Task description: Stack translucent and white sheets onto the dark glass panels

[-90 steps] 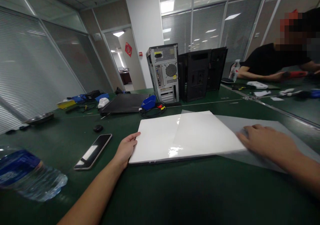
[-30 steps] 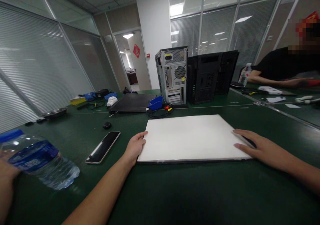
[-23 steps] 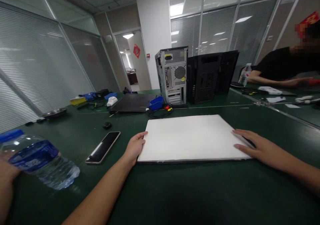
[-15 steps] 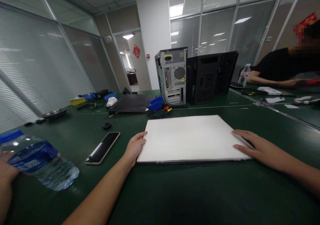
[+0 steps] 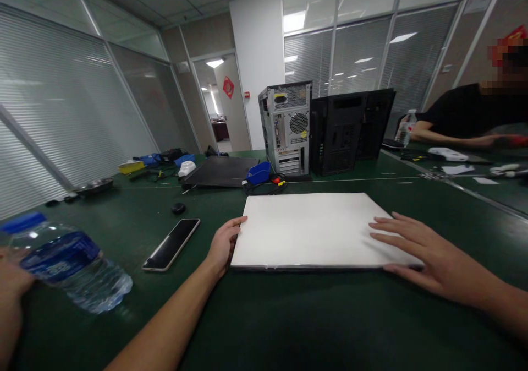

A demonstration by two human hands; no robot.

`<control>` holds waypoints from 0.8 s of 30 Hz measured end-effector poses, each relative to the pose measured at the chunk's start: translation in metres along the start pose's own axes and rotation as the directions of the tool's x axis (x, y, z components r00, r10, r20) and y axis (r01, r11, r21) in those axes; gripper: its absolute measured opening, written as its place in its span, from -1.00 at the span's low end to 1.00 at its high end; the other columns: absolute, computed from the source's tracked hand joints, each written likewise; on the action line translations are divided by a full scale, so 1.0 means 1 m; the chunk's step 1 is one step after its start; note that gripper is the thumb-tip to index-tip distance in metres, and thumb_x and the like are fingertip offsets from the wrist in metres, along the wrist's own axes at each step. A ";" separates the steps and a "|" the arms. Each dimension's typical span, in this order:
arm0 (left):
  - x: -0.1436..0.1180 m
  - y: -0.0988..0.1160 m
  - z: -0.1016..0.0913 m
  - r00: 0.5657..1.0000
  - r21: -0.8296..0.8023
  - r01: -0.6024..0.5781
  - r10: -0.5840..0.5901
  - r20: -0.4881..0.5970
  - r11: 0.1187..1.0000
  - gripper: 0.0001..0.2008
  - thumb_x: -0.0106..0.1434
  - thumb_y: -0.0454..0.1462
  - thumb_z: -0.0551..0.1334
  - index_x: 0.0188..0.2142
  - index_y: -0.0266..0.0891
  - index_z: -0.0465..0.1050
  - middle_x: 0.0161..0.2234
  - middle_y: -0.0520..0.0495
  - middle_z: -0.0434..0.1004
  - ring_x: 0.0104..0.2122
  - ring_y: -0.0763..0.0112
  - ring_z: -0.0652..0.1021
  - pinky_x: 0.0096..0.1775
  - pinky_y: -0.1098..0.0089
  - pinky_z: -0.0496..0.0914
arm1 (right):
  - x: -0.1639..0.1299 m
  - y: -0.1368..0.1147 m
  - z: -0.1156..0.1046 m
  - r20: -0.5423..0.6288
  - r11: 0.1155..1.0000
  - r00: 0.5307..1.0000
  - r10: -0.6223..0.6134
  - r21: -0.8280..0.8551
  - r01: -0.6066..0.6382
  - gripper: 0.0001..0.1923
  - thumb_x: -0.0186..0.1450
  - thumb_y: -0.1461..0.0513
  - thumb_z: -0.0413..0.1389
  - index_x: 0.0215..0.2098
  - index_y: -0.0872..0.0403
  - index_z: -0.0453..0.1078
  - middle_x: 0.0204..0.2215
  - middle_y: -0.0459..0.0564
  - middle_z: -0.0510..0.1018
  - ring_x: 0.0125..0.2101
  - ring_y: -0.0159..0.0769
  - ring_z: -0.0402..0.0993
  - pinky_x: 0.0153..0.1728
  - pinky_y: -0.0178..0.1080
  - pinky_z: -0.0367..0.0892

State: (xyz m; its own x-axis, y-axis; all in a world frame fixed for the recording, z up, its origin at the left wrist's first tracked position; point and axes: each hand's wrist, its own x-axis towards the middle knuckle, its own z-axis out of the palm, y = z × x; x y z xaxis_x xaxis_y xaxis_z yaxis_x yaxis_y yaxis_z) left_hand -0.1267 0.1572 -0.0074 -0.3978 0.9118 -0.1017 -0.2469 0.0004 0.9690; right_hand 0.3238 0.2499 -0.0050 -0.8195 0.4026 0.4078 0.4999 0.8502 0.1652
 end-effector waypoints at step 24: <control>-0.018 0.006 0.006 0.846 0.585 -0.528 0.444 0.297 0.615 -0.71 0.06 -0.36 0.35 -0.19 -0.11 0.64 -0.25 -0.07 0.65 -0.27 0.24 0.58 -0.12 0.33 0.40 | 0.002 -0.035 -0.008 -0.338 0.967 0.909 -0.246 -0.023 0.253 -0.53 0.30 0.36 0.08 0.15 -0.08 0.36 -0.11 -0.08 0.54 -0.07 -0.27 0.45 0.03 -0.12 0.39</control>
State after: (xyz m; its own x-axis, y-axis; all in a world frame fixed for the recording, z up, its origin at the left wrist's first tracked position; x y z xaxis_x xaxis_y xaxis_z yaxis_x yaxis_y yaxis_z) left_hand -0.1162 0.1430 0.0019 -0.1837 0.8930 0.4109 0.5750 -0.2414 0.7817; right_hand 0.3066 0.2187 -0.0028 -0.7726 0.0423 0.6335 0.2826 0.9164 0.2834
